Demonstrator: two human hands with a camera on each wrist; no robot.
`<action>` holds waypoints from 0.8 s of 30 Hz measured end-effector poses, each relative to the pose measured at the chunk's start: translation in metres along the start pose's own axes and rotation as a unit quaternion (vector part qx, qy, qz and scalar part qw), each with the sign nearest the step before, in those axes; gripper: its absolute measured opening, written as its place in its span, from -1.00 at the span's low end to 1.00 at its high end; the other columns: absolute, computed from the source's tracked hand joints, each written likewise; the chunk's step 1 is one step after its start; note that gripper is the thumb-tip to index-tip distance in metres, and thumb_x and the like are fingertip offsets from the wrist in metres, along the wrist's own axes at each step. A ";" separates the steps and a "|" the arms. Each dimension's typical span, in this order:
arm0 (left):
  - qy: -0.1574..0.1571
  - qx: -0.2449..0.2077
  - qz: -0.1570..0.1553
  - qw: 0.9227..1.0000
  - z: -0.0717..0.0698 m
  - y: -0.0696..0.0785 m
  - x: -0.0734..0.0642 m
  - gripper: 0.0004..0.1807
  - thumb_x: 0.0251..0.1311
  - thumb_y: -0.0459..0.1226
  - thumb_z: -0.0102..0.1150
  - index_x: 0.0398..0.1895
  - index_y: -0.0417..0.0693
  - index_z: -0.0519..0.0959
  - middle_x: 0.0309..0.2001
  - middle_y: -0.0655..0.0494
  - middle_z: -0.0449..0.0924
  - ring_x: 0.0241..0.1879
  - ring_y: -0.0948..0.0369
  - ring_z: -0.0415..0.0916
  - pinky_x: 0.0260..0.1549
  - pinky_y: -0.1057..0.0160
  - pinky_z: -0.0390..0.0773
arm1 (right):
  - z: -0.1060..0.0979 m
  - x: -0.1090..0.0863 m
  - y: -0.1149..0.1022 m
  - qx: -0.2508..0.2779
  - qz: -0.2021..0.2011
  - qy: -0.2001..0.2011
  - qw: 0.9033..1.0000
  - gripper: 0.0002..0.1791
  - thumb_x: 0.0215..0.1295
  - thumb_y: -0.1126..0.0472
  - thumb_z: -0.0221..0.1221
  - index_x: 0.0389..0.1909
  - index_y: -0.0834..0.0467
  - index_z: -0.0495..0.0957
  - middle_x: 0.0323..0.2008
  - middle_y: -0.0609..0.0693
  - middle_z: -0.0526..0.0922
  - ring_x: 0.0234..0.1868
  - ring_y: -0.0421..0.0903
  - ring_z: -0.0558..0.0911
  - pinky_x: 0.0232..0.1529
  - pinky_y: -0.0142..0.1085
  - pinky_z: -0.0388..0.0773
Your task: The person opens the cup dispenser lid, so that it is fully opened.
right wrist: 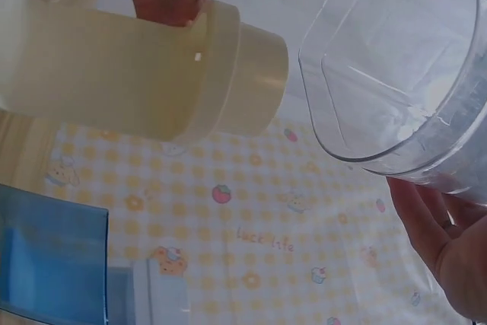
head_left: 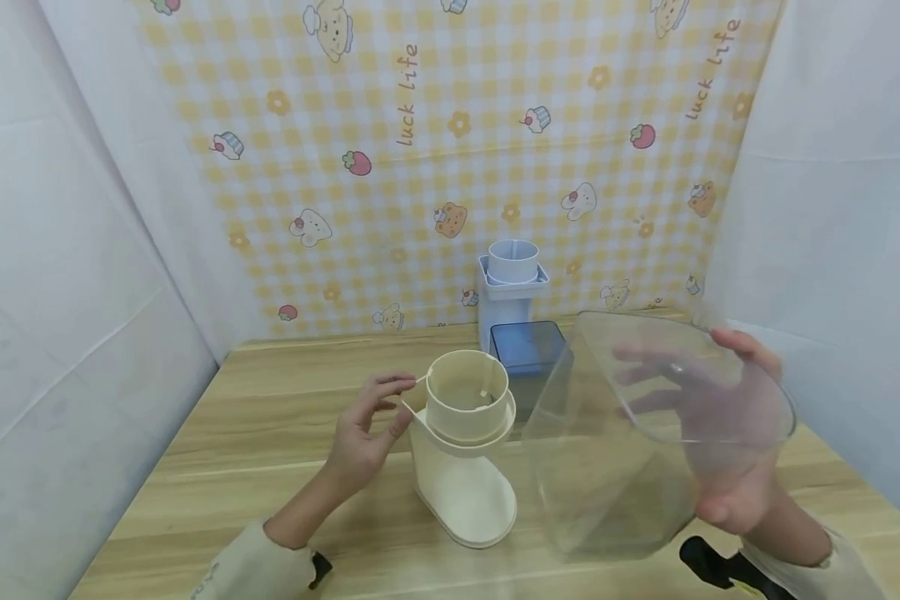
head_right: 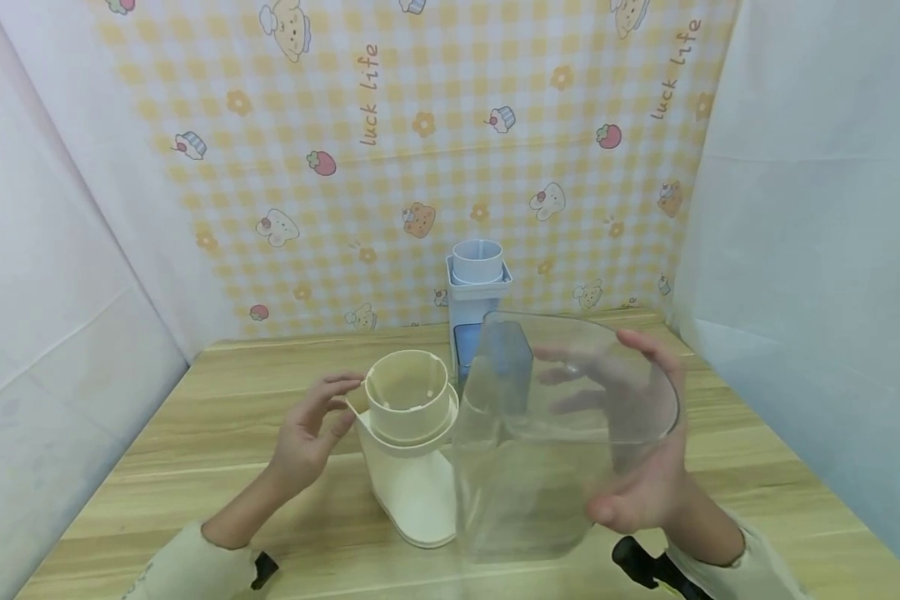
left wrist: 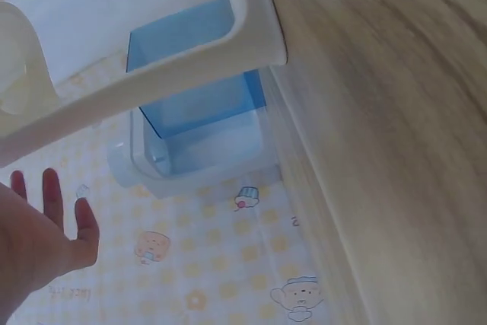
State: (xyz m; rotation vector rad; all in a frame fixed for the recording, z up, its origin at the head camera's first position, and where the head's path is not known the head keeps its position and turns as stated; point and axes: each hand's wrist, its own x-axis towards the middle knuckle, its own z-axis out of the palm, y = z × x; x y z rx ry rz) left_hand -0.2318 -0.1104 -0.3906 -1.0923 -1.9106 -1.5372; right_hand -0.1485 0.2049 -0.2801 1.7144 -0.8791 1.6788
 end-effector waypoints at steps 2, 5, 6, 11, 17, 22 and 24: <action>0.027 -0.015 0.007 1.000 -0.001 -0.002 0.001 -0.69 0.17 -0.61 0.16 -0.01 -0.33 0.55 0.09 -0.17 0.49 0.15 0.21 0.40 -0.04 0.22 0.47 | 0.003 -0.001 0.001 -0.016 0.005 -0.006 1.000 -0.09 0.05 0.29 0.35 0.23 0.52 -0.05 0.11 0.59 0.44 0.12 0.29 0.56 -0.15 -0.27 0.65; 0.060 -0.025 0.024 0.998 -0.001 -0.006 0.002 -0.73 0.08 -0.67 0.18 -0.15 -0.35 0.59 0.02 -0.15 0.51 0.11 0.20 0.42 -0.06 0.28 0.46 | 0.005 -0.004 0.002 -0.028 0.018 -0.016 0.999 -0.08 0.05 0.28 0.36 0.25 0.53 -0.03 0.13 0.56 0.45 0.11 0.26 0.57 -0.13 -0.26 0.65; 0.068 -0.025 0.028 0.997 -0.001 -0.006 0.003 -0.74 0.06 -0.68 0.18 -0.18 -0.35 0.60 0.01 -0.14 0.52 0.10 0.20 0.43 -0.06 0.29 0.45 | 0.005 -0.005 0.003 -0.034 0.022 -0.019 0.999 -0.09 0.05 0.27 0.36 0.25 0.53 -0.01 0.14 0.55 0.46 0.11 0.25 0.57 -0.14 -0.27 0.65; 0.097 -0.006 0.019 0.995 -0.001 -0.006 0.003 -0.77 0.05 -0.67 0.20 -0.23 -0.35 0.64 -0.05 -0.17 0.55 0.06 0.22 0.45 -0.09 0.30 0.41 | 0.005 -0.018 0.001 -0.070 0.062 -0.038 0.995 -0.04 0.08 0.23 0.36 0.30 0.52 -0.04 0.19 0.50 0.45 0.11 0.20 0.56 -0.18 -0.26 0.65; 0.105 0.031 -0.037 0.993 -0.001 -0.003 0.002 -0.72 0.15 -0.56 0.18 -0.05 -0.33 0.65 0.02 -0.20 0.55 0.11 0.25 0.41 -0.08 0.25 0.34 | 0.004 -0.032 0.002 -0.127 0.093 -0.062 0.986 0.02 0.11 0.15 0.38 0.33 0.53 -0.09 0.22 0.44 0.45 0.11 0.14 0.55 -0.24 -0.26 0.65; 0.068 0.038 -0.079 0.994 0.001 0.001 0.000 -0.52 0.20 -0.36 0.17 0.23 -0.21 0.53 0.18 -0.09 0.50 0.16 0.13 0.40 -0.02 0.12 0.46 | 0.003 -0.042 0.002 -0.155 0.125 -0.077 0.977 0.08 0.13 0.08 0.39 0.34 0.53 -0.12 0.24 0.40 0.45 0.14 0.10 0.53 -0.24 -0.23 0.66; 0.044 0.037 -0.094 0.994 0.004 0.003 -0.001 -0.40 0.23 -0.18 0.19 0.35 -0.16 0.42 0.26 -0.08 0.42 0.20 0.01 0.39 -0.01 -0.08 0.51 | 0.003 -0.046 0.003 -0.170 0.143 -0.079 0.972 0.10 0.13 0.05 0.40 0.35 0.53 -0.12 0.25 0.37 0.45 0.16 0.08 0.52 -0.24 -0.20 0.67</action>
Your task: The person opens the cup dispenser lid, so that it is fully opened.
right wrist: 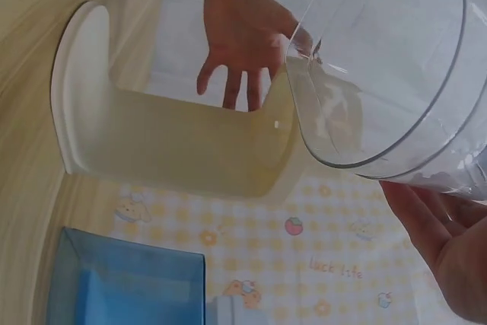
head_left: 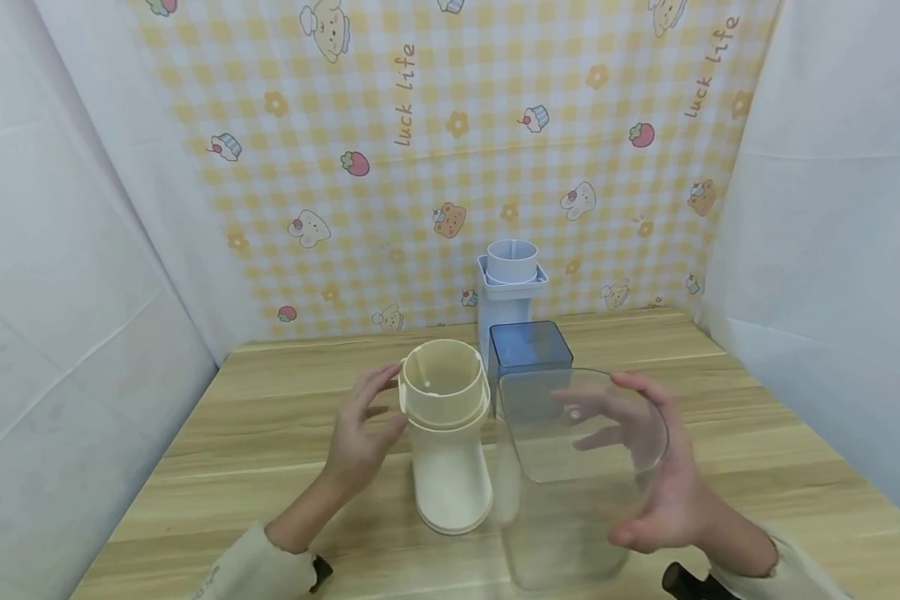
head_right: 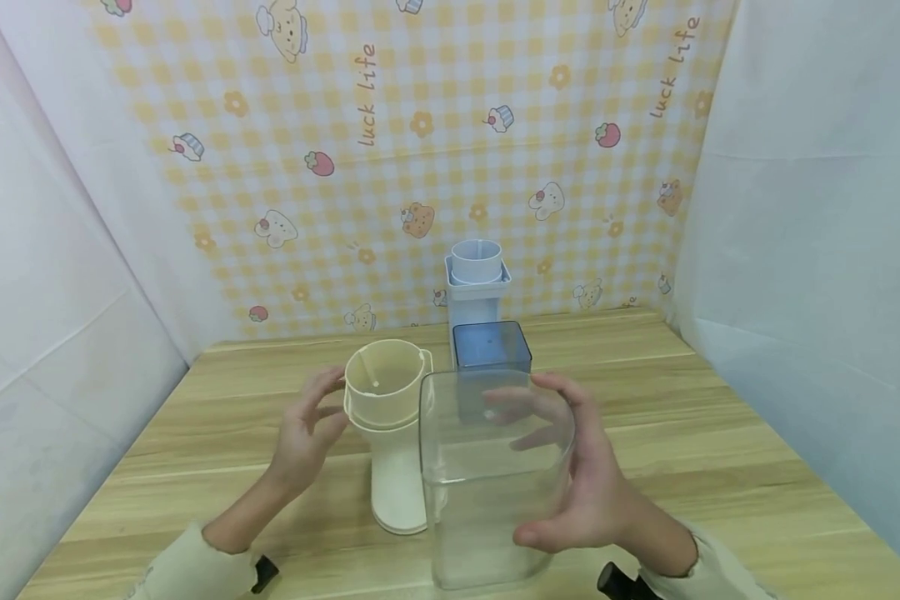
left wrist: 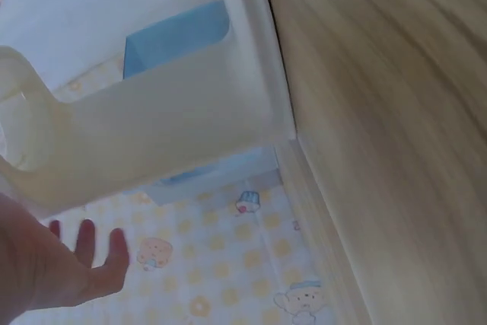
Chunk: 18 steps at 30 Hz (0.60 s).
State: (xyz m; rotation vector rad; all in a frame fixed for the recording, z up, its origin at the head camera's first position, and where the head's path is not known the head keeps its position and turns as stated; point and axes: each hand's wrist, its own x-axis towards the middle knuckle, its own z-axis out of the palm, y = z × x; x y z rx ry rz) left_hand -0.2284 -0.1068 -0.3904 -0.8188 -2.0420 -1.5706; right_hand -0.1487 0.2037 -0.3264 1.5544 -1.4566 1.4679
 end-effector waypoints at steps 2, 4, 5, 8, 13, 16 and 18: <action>-0.025 0.001 -0.015 1.000 0.003 0.003 -0.001 -0.21 0.21 0.01 0.23 0.45 -0.13 0.27 0.34 -0.11 0.33 0.25 -0.12 0.35 0.00 -0.28 0.47 | 0.001 -0.004 0.002 -0.015 0.019 -0.004 1.000 0.10 0.13 0.03 0.40 0.35 0.53 -0.12 0.25 0.36 0.46 0.17 0.08 0.52 -0.26 -0.16 0.67; -0.041 0.003 -0.033 0.999 0.007 0.007 -0.002 -0.02 0.13 0.15 0.29 0.52 -0.09 0.15 0.40 -0.11 0.25 0.29 -0.20 0.30 0.05 -0.40 0.39 | 0.002 -0.008 0.004 -0.027 0.041 -0.009 0.999 0.11 0.14 0.00 0.40 0.36 0.52 -0.11 0.26 0.34 0.45 0.16 0.08 0.53 -0.26 -0.13 0.67; -0.045 0.005 -0.042 0.998 0.009 0.009 -0.002 0.05 0.09 0.19 0.32 0.54 -0.07 0.11 0.43 -0.10 0.22 0.32 -0.20 0.27 0.08 -0.43 0.34 | 0.001 -0.010 0.005 -0.031 0.054 -0.011 0.998 0.11 0.14 0.00 0.41 0.36 0.51 -0.11 0.27 0.33 0.45 0.16 0.08 0.53 -0.26 -0.12 0.67; -0.044 0.008 -0.062 0.997 0.014 0.015 0.000 0.15 -0.04 0.17 0.44 0.55 -0.03 0.07 0.45 -0.03 0.19 0.37 -0.14 0.21 0.15 -0.46 0.24 | 0.001 -0.015 0.007 -0.033 0.085 -0.023 0.996 0.11 0.12 0.02 0.44 0.36 0.48 -0.10 0.30 0.33 0.42 0.19 0.07 0.52 -0.18 -0.10 0.66; -0.036 0.027 -0.068 0.997 0.017 0.020 0.006 0.18 -0.12 0.08 0.55 0.53 -0.12 0.12 0.44 -0.02 0.23 0.36 -0.06 0.25 0.15 -0.38 0.32 | 0.003 -0.022 0.014 -0.018 0.114 -0.035 0.993 0.14 0.01 0.14 0.53 0.34 0.50 -0.09 0.31 0.38 0.37 0.24 0.10 0.51 -0.04 -0.07 0.64; -0.035 0.023 -0.066 0.997 0.016 0.020 0.009 0.18 -0.14 0.02 0.59 0.51 -0.20 0.15 0.44 -0.07 0.25 0.33 -0.04 0.30 0.11 -0.17 0.49 | 0.005 -0.025 0.018 -0.019 0.126 -0.035 0.991 0.16 -0.04 0.16 0.55 0.31 0.52 -0.07 0.30 0.39 0.38 0.23 0.10 0.53 -0.03 -0.08 0.63; -0.035 0.013 -0.065 0.997 0.015 0.019 0.010 0.17 -0.15 -0.04 0.61 0.50 -0.23 0.16 0.43 -0.08 0.26 0.30 -0.03 0.34 0.07 -0.02 0.57 | 0.006 -0.027 0.019 -0.020 0.135 -0.034 0.990 0.16 -0.06 0.16 0.56 0.31 0.52 -0.07 0.29 0.39 0.38 0.22 0.10 0.53 -0.02 -0.09 0.63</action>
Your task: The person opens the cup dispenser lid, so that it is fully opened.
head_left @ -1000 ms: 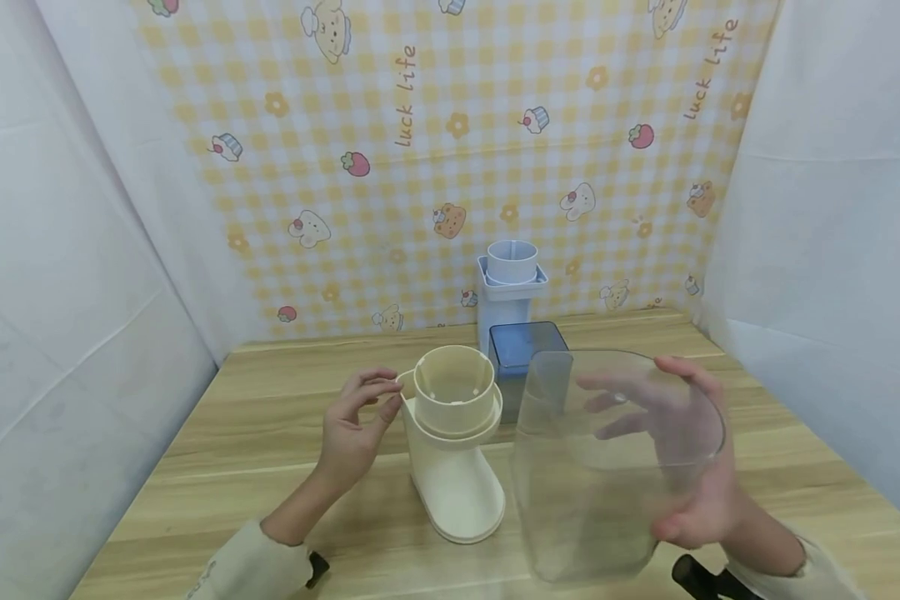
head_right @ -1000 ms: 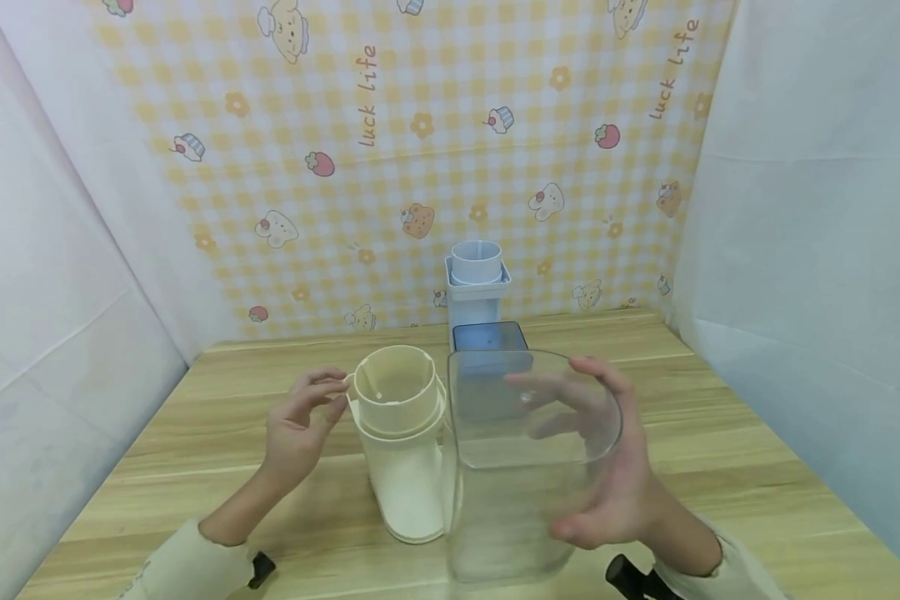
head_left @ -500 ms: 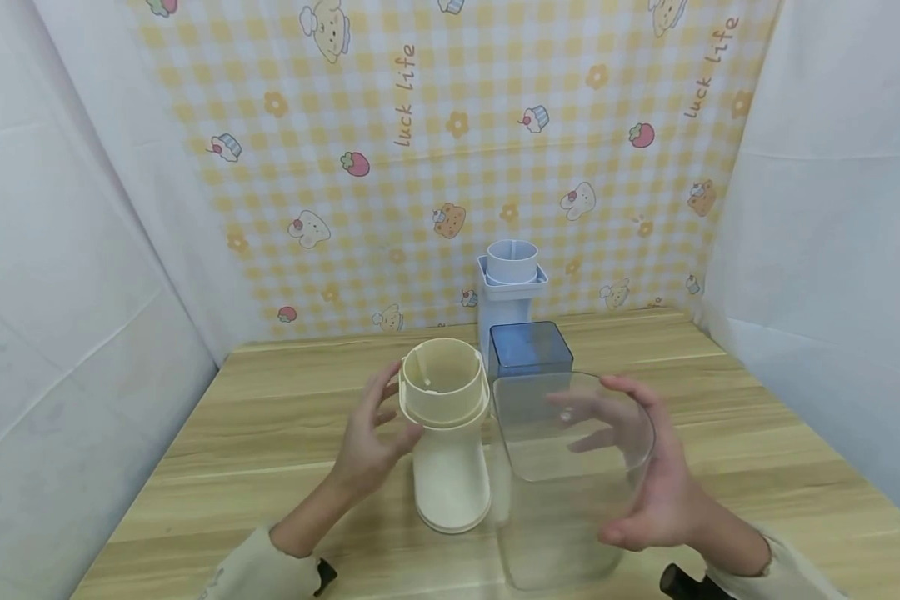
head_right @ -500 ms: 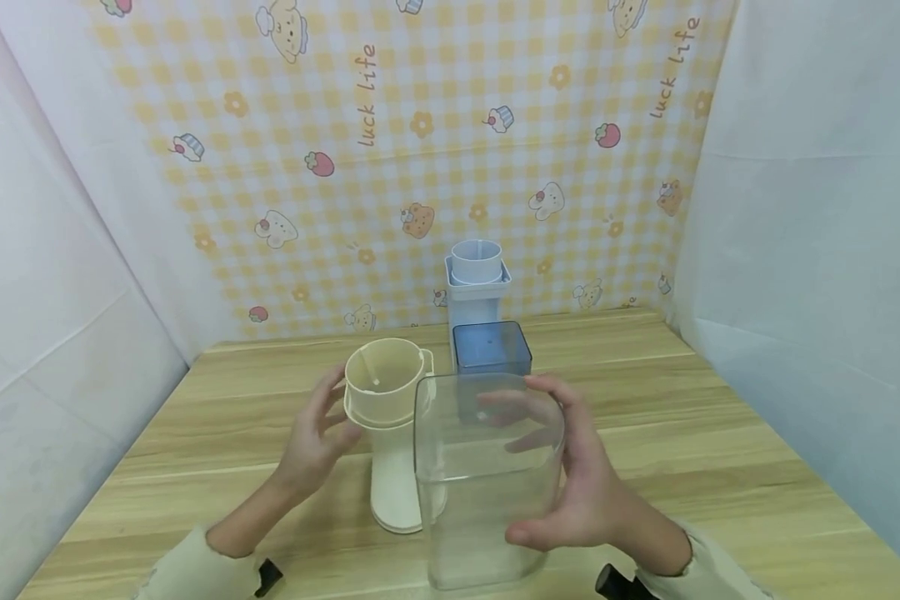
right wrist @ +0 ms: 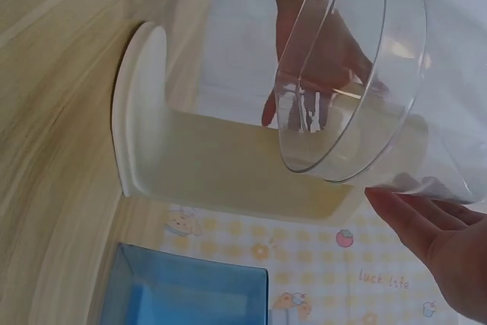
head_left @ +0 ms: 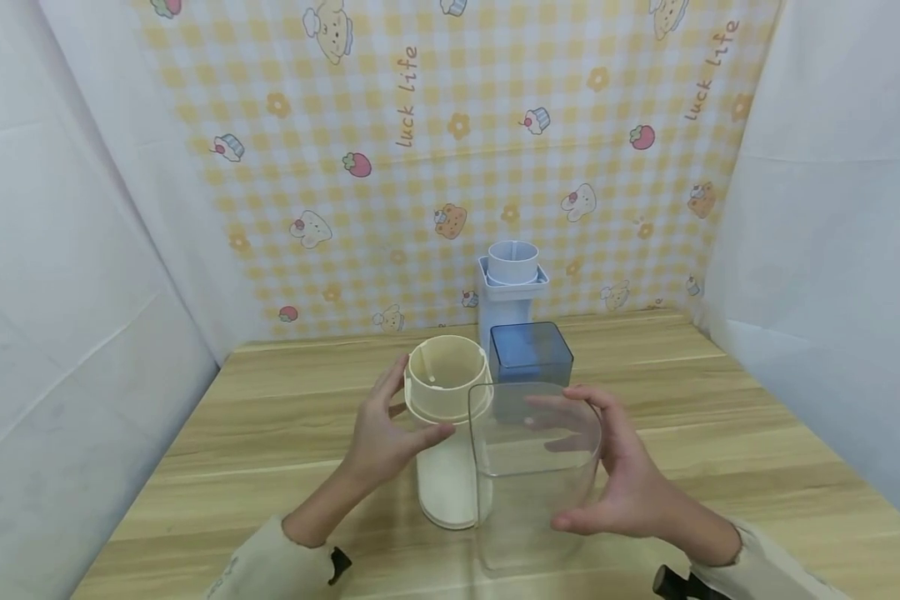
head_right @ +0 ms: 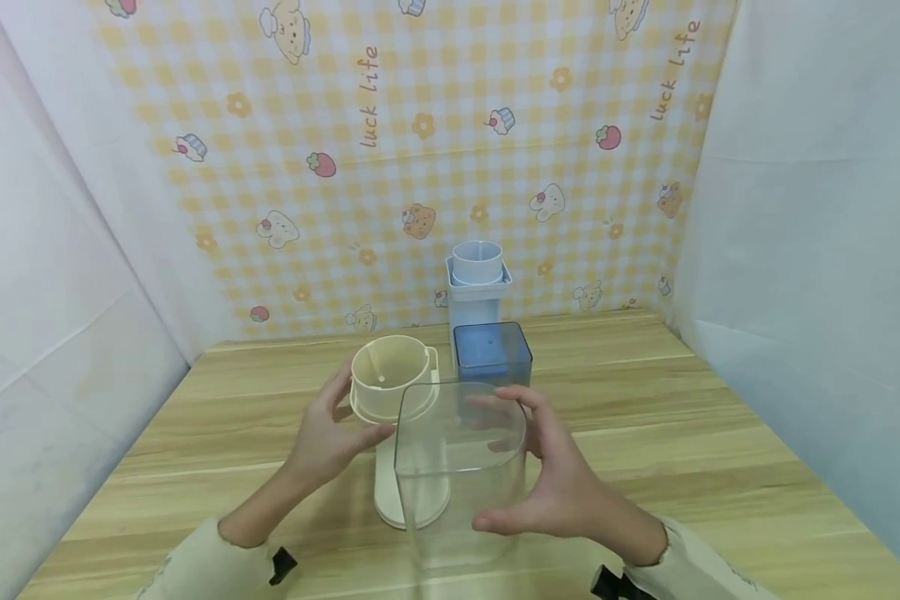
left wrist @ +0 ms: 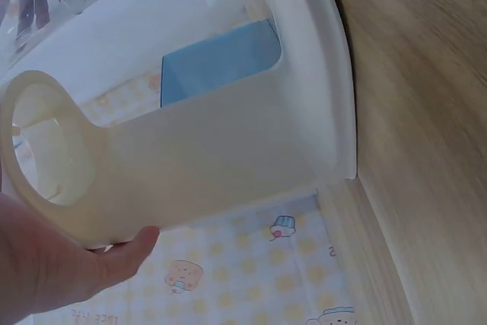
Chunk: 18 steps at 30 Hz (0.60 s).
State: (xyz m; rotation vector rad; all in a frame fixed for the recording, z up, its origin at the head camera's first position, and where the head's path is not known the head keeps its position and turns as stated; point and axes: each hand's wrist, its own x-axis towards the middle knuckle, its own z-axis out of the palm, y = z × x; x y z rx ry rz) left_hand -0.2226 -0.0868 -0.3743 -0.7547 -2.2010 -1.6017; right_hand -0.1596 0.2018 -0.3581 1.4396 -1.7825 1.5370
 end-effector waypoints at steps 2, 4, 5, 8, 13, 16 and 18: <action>0.002 -0.006 0.001 1.000 -0.001 -0.001 0.001 0.16 -0.16 -0.08 0.62 0.50 -0.24 0.16 0.41 -0.07 0.28 0.27 -0.02 0.37 0.04 0.05 0.59 | 0.001 0.000 0.001 0.001 0.010 0.001 1.000 0.16 -0.07 0.18 0.57 0.30 0.52 -0.07 0.29 0.39 0.38 0.22 0.10 0.53 -0.01 -0.09 0.62; 0.005 -0.014 -0.003 1.000 -0.002 -0.001 0.003 0.14 -0.17 -0.14 0.63 0.49 -0.24 0.18 0.38 -0.06 0.32 0.25 -0.01 0.39 0.04 0.07 0.59 | 0.002 0.000 0.002 0.003 0.023 0.003 1.000 0.17 -0.10 0.20 0.58 0.29 0.53 -0.06 0.28 0.39 0.38 0.22 0.09 0.54 0.02 -0.10 0.62; 0.007 -0.017 -0.006 1.000 -0.003 -0.002 0.004 0.14 -0.18 -0.17 0.64 0.49 -0.23 0.19 0.36 -0.05 0.34 0.24 0.00 0.39 0.04 0.05 0.59 | 0.002 0.000 0.003 0.005 0.031 0.004 1.000 0.17 -0.10 0.20 0.58 0.29 0.53 -0.06 0.28 0.38 0.38 0.21 0.08 0.55 0.02 -0.11 0.62; 0.013 -0.024 -0.014 1.000 -0.005 -0.006 0.008 0.12 -0.19 -0.22 0.64 0.49 -0.22 0.20 0.33 -0.04 0.39 0.24 -0.01 0.38 0.05 0.01 0.58 | 0.003 0.000 0.004 0.007 0.057 0.005 0.998 0.17 -0.12 0.23 0.58 0.29 0.50 -0.07 0.28 0.34 0.39 0.20 0.04 0.55 0.02 -0.12 0.62; 0.020 -0.026 -0.018 0.999 -0.010 -0.013 0.015 0.14 -0.18 -0.20 0.64 0.49 -0.22 0.18 0.37 -0.08 0.35 0.27 -0.04 0.37 0.08 -0.04 0.55 | 0.002 0.001 0.006 -0.002 0.082 0.004 0.997 0.15 -0.12 0.23 0.58 0.29 0.46 -0.07 0.28 0.29 0.38 0.20 -0.01 0.54 -0.02 -0.12 0.64; 0.026 -0.026 -0.017 0.999 -0.014 -0.017 0.020 0.15 -0.16 -0.13 0.62 0.51 -0.22 0.15 0.42 -0.09 0.30 0.28 -0.07 0.37 0.08 -0.08 0.54 | 0.002 0.003 0.009 -0.028 0.075 0.007 0.997 0.14 -0.10 0.17 0.58 0.28 0.46 -0.04 0.25 0.29 0.42 0.22 -0.01 0.50 0.13 -0.22 0.52; 0.028 -0.027 -0.016 0.999 -0.017 -0.018 0.024 0.16 -0.15 -0.10 0.61 0.51 -0.21 0.14 0.42 -0.09 0.29 0.29 -0.07 0.37 0.09 -0.09 0.53 | 0.002 0.004 0.011 -0.050 0.070 0.012 0.996 0.14 -0.10 0.13 0.58 0.28 0.45 -0.01 0.23 0.28 0.45 0.24 0.00 0.47 0.23 -0.29 0.38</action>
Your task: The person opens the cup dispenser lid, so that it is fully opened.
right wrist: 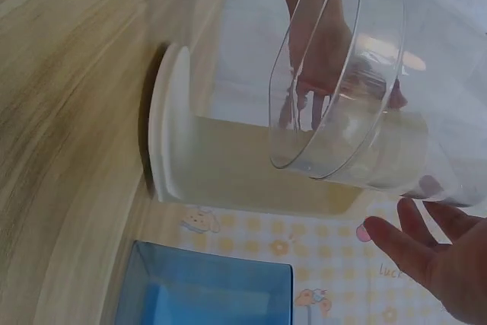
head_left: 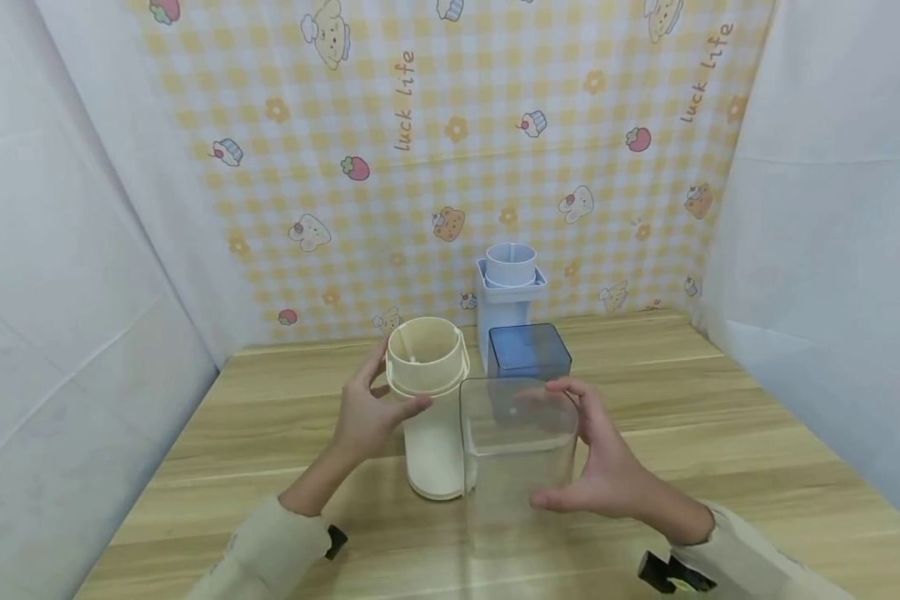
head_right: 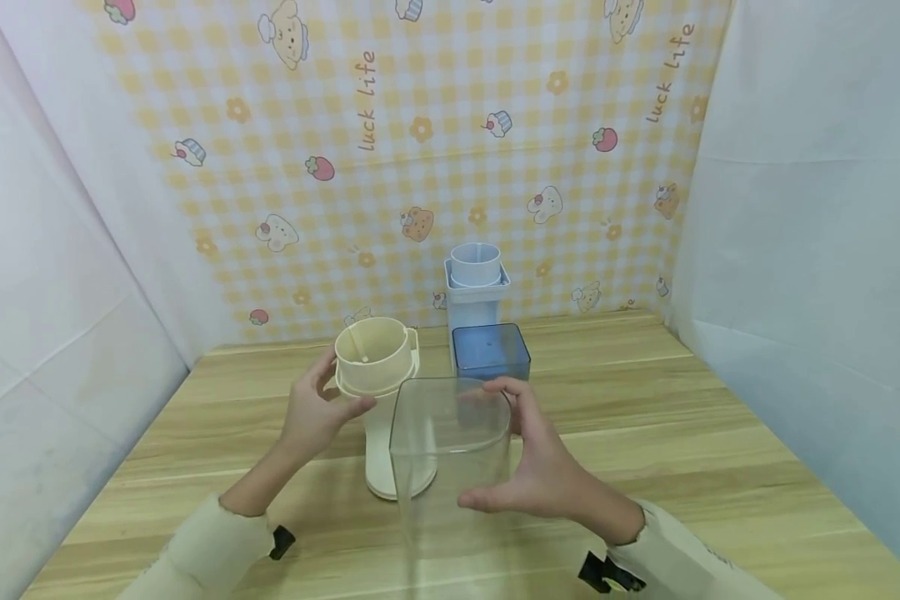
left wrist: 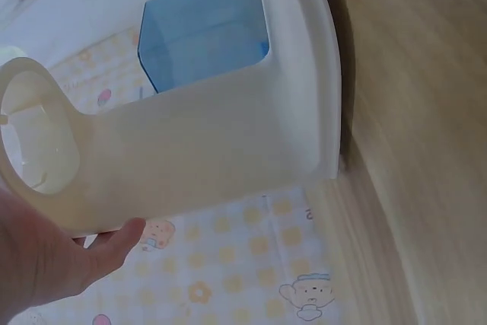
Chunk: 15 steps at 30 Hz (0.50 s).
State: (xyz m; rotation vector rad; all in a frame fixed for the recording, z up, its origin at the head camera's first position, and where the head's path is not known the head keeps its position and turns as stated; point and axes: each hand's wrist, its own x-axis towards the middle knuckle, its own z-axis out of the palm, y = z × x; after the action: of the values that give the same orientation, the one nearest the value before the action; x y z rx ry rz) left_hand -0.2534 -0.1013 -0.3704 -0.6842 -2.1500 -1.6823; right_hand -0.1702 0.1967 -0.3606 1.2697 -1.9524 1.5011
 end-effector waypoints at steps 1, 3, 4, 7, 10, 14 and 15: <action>0.002 -0.001 0.000 1.000 -0.001 0.000 0.002 0.16 -0.14 -0.11 0.61 0.51 -0.20 0.14 0.43 -0.08 0.27 0.30 -0.07 0.36 0.10 -0.09 0.53 | 0.000 0.001 0.001 -0.011 -0.002 0.004 1.000 0.14 -0.10 0.11 0.58 0.28 0.45 0.00 0.22 0.28 0.46 0.25 0.01 0.46 0.27 -0.31 0.33; 0.001 -0.004 0.000 1.000 -0.003 -0.002 0.008 0.15 -0.13 -0.13 0.60 0.52 -0.20 0.12 0.44 -0.07 0.25 0.30 -0.06 0.35 0.11 -0.09 0.52 | 0.000 0.003 0.003 -0.027 0.004 0.009 1.000 0.13 -0.11 0.11 0.59 0.29 0.43 0.02 0.22 0.27 0.48 0.26 0.01 0.45 0.27 -0.34 0.30; 0.001 -0.005 -0.002 1.000 -0.004 -0.004 0.011 0.14 -0.13 -0.15 0.60 0.52 -0.19 0.13 0.45 -0.07 0.24 0.31 -0.06 0.35 0.12 -0.08 0.51 | 0.001 0.004 0.003 -0.033 0.010 0.012 0.999 0.13 -0.13 0.14 0.60 0.29 0.42 0.03 0.22 0.26 0.48 0.24 0.00 0.46 0.23 -0.35 0.33; -0.004 -0.014 -0.008 1.000 -0.007 -0.009 0.020 0.13 -0.10 -0.19 0.59 0.53 -0.18 0.11 0.51 -0.06 0.11 0.34 -0.07 0.30 0.16 -0.09 0.48 | 0.003 0.006 0.005 -0.043 0.047 0.016 0.998 0.12 -0.20 0.25 0.61 0.31 0.34 0.06 0.24 0.20 0.48 0.18 -0.05 0.52 0.08 -0.34 0.46; -0.011 -0.029 -0.023 0.999 -0.010 -0.015 0.030 0.12 -0.07 -0.19 0.57 0.53 -0.18 0.09 0.54 -0.04 0.01 0.37 -0.08 0.25 0.18 -0.08 0.46 | 0.006 0.008 0.005 -0.042 0.083 0.017 0.996 0.11 -0.24 0.36 0.58 0.32 0.27 0.08 0.26 0.16 0.47 0.09 -0.06 0.57 -0.07 -0.30 0.55; -0.011 -0.030 -0.044 0.998 -0.013 -0.020 0.044 0.11 -0.05 -0.16 0.57 0.53 -0.17 0.10 0.53 -0.02 0.06 0.38 -0.07 0.24 0.17 -0.03 0.47 | 0.012 0.011 0.006 -0.045 0.104 0.025 0.993 0.08 -0.23 0.36 0.58 0.32 0.21 0.12 0.26 0.11 0.47 -0.02 -0.06 0.60 -0.15 -0.26 0.61; -0.011 -0.025 -0.047 0.998 -0.014 -0.021 0.048 0.11 -0.05 -0.15 0.57 0.53 -0.16 0.10 0.52 -0.01 0.09 0.38 -0.07 0.24 0.17 -0.02 0.48 | 0.013 0.013 0.007 -0.046 0.102 0.026 0.993 0.06 -0.23 0.35 0.58 0.31 0.21 0.15 0.26 0.11 0.47 -0.02 -0.05 0.60 -0.17 -0.25 0.62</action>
State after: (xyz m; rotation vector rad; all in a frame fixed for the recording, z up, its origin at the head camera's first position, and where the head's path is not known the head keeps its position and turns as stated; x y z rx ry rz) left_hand -0.3052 -0.1107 -0.3589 -0.6265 -2.1933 -1.7914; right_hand -0.1794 0.1799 -0.3599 1.0085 -2.1452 1.5019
